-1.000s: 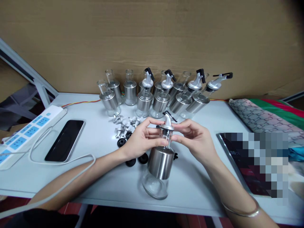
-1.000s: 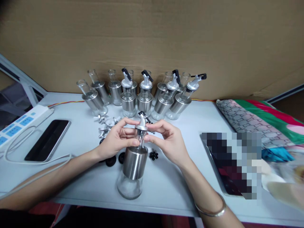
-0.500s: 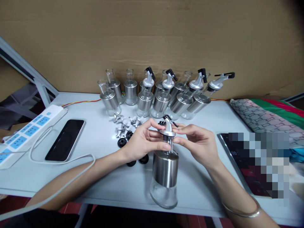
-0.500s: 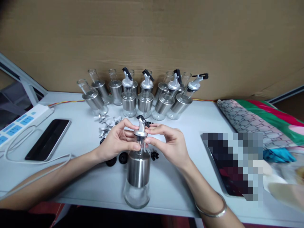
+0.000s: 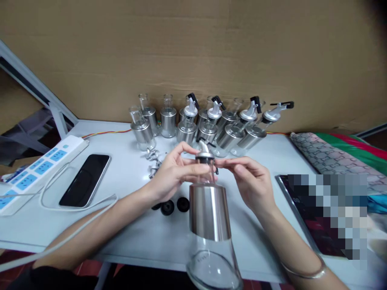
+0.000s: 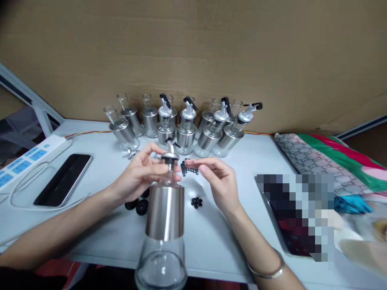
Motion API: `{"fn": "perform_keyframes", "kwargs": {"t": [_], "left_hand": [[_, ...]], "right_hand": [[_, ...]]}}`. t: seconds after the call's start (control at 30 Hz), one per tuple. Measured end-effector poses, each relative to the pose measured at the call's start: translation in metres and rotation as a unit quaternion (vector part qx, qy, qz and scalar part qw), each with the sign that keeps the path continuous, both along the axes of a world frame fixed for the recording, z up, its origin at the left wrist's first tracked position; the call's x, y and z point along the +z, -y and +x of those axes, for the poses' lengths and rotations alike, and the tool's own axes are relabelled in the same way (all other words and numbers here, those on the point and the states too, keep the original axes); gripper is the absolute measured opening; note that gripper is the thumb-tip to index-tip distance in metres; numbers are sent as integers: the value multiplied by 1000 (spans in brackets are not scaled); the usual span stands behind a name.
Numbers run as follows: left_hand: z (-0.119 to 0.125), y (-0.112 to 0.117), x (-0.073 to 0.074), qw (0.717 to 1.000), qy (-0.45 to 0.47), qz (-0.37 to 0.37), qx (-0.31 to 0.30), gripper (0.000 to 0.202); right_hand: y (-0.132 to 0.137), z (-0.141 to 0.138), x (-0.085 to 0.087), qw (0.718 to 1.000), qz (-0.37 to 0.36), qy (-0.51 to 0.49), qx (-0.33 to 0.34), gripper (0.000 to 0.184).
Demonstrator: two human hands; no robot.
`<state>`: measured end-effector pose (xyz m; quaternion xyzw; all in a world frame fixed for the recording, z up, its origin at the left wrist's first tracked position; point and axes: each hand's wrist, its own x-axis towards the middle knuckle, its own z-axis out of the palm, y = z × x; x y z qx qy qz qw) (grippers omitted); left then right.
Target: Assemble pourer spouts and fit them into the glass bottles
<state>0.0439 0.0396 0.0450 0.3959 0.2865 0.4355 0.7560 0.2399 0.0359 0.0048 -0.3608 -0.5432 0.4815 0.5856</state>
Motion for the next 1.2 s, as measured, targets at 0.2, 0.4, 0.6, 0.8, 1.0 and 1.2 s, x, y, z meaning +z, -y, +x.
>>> {"fn": "perform_keyframes", "kwargs": {"t": [0.2,0.4,0.6,0.8,1.0,1.2], "left_hand": [[-45,-22,47,948,-17,245,204,35],[-64,-37,52,814,-43,446,370,39],[-65,-56,30,753,-100,511,402,34],[-69,-65,8,734,-203,509,400,32],[-71,-79,-16,759,-202,501,364,33],[-72,-89,-33,787,-194,482,332,34]], "right_hand": [[-5,6,5,994,-32,-83,-63,12],[-4,4,3,994,-23,-66,-86,13],[-2,2,4,995,-11,-52,-81,13],[2,0,5,997,-4,-48,-63,12],[4,-3,3,998,-6,-35,-46,12],[6,-4,2,999,-8,-31,-31,12]]}}
